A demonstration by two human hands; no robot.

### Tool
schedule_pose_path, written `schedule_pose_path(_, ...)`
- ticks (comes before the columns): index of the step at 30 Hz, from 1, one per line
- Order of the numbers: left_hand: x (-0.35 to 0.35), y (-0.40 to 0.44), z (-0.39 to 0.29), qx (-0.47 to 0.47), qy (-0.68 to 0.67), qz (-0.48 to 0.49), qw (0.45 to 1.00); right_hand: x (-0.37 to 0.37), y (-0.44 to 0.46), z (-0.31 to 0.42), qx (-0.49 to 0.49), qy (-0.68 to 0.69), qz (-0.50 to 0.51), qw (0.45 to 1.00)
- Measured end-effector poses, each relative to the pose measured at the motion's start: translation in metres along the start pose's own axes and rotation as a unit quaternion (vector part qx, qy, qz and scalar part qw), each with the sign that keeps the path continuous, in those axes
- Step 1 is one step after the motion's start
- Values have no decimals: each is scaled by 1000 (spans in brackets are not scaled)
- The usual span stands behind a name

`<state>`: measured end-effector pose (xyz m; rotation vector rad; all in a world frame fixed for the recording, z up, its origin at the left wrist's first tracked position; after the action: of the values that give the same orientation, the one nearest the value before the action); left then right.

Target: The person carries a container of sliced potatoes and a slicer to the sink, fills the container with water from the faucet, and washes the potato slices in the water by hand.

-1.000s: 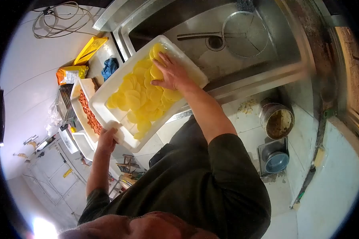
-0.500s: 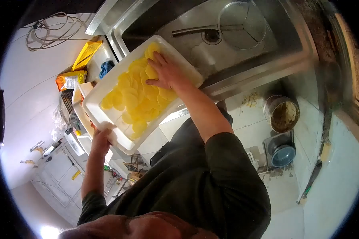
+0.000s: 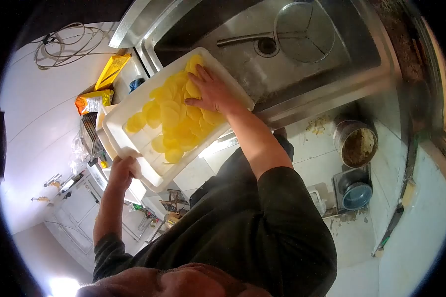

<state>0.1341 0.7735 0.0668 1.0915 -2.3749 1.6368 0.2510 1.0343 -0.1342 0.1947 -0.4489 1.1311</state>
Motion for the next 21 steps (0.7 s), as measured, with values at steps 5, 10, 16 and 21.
schedule_pose_path(5,-7,-1,-11,10,4,-12,1000,-3,2,-11,-7,7,-6,1000)
schedule_pose_path(10,-8,3,-18,0,23,10,1000,3,-1,-17,-15,28,-4,999)
schedule_pose_path(16,-13,1,-30,26,65,10,997,8,-2,-22,-16,55,-12,998)
schedule_pose_path(21,-13,5,-29,36,63,5,997,9,-2,-25,-14,57,-12,998)
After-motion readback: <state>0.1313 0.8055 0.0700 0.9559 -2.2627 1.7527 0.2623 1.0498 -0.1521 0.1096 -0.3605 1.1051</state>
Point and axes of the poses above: each hand's wrist, its own y-axis towards the middle knuckle, its own x-axis out of the back of the hand, z = x × y, the point moved 10 cm from there along y, towards the middle knuckle, and after that the axes turned 6 degrees about z, right-handed, at the moved point
